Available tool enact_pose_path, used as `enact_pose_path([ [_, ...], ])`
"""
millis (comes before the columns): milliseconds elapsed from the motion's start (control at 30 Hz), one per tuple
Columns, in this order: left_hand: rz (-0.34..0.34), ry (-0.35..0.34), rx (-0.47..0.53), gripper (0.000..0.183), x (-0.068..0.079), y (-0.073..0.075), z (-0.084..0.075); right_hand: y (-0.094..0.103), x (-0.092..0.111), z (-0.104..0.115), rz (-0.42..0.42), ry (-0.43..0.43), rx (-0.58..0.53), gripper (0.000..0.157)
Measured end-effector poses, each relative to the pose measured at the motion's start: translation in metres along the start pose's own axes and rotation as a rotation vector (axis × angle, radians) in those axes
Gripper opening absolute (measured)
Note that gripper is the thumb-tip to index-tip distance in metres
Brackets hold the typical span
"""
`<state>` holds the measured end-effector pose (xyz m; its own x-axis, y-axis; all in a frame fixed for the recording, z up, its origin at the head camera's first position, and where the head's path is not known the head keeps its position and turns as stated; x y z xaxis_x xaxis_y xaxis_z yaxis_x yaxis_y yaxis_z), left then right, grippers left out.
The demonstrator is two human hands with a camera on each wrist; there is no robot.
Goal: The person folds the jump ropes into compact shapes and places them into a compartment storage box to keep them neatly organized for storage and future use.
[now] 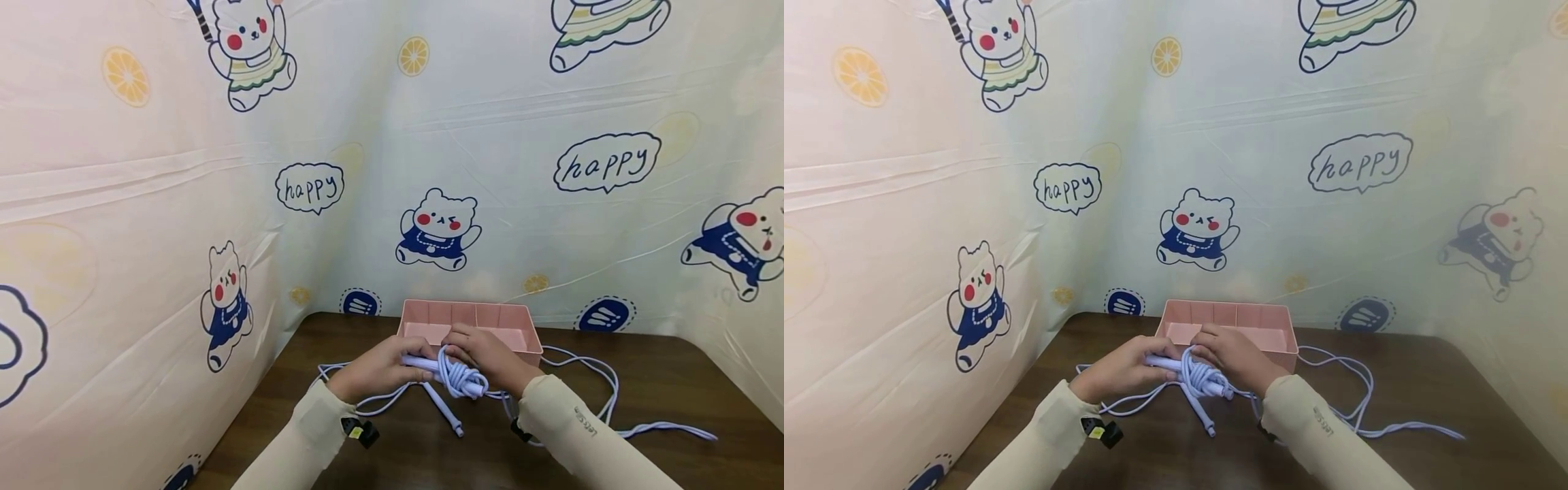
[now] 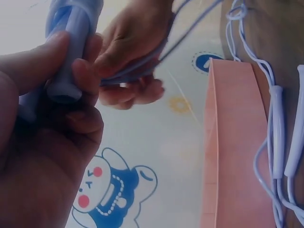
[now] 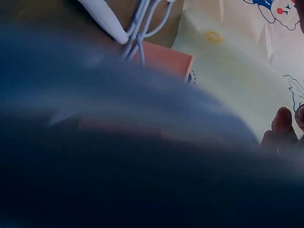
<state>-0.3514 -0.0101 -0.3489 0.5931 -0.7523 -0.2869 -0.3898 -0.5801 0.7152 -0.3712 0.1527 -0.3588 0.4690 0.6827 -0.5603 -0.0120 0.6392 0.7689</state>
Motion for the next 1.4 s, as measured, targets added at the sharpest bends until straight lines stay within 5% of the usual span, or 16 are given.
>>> enact_pose_path([
  [433, -0.229, 0.087, 0.072, 0.013, -0.002, 0.019, 0.016, -0.030, 0.015, -0.015, 0.009, -0.279, -0.374, 0.018],
  [700, -0.381, 0.134, -0.014, 0.013, -0.007, 0.034, 0.023, -0.050, 0.017, -0.010, -0.082, -0.394, -0.905, 0.028],
  [1067, -0.428, 0.162, -0.044, 0.016, -0.014, 0.038, 0.030, -0.044, 0.018, 0.010, -0.120, -0.337, -0.973, 0.035],
  [1400, -0.458, 0.239, -0.030, 0.017, -0.021, 0.044, 0.042, -0.036, 0.023, 0.016, -0.184, -0.349, -0.996, 0.025],
])
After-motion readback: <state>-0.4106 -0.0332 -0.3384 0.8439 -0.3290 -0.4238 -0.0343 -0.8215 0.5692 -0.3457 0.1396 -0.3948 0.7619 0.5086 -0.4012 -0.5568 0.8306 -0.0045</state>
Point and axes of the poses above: each hand's wrist, its own x-axis away from the middle knuckle, its own y-axis out of the back of the hand, z = x × y, the point moved 6 cm from there along -x, towards the middle knuckle, and after that the axes turned 9 degrees about -x, right-handed, at the moved point
